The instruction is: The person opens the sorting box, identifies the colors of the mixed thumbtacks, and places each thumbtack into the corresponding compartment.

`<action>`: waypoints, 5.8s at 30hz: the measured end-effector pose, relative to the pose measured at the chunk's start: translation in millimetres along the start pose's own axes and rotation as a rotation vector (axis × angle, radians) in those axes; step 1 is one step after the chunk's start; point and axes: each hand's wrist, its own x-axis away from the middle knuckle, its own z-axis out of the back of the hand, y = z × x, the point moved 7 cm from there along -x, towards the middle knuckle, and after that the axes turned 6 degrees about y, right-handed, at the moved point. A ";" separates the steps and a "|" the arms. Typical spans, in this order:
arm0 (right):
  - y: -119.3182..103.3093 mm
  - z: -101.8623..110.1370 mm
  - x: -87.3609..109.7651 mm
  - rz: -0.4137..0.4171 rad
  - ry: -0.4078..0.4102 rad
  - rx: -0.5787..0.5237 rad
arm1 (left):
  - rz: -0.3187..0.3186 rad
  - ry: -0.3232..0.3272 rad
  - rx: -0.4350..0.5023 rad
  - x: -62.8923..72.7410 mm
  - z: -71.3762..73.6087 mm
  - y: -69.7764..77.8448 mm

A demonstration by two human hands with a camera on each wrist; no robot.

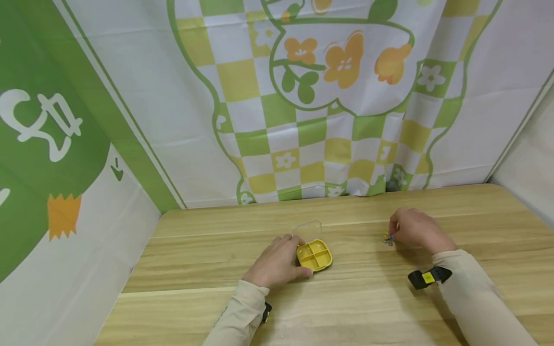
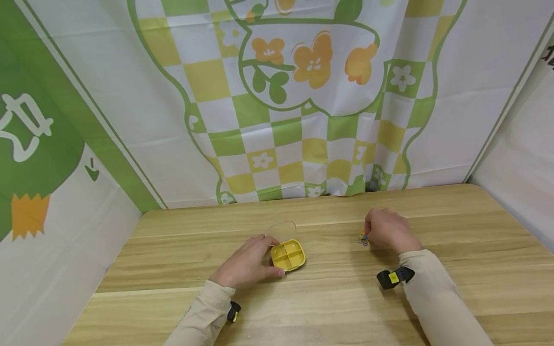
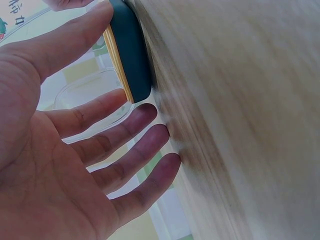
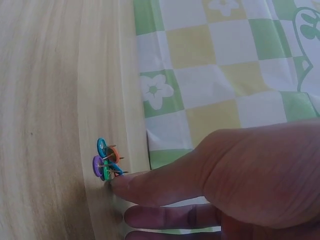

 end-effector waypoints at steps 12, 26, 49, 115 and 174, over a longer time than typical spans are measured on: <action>-4.5 4.0 2.1 -0.002 0.014 -0.004 | -0.005 0.000 -0.011 -0.2 -1.0 -0.9; -25.1 11.6 1.1 0.068 0.045 -0.029 | 0.001 -0.001 -0.013 -0.2 -1.5 -2.2; -47.9 19.3 0.2 0.168 0.131 -0.111 | -0.007 -0.006 -0.011 -0.5 0.7 0.7; -123.1 -42.2 4.0 0.345 0.083 -0.352 | -0.003 -0.015 -0.038 -1.4 0.7 -1.0; -131.6 -61.9 5.7 0.256 0.126 -0.294 | -0.009 -0.025 -0.047 -1.8 -0.4 -1.7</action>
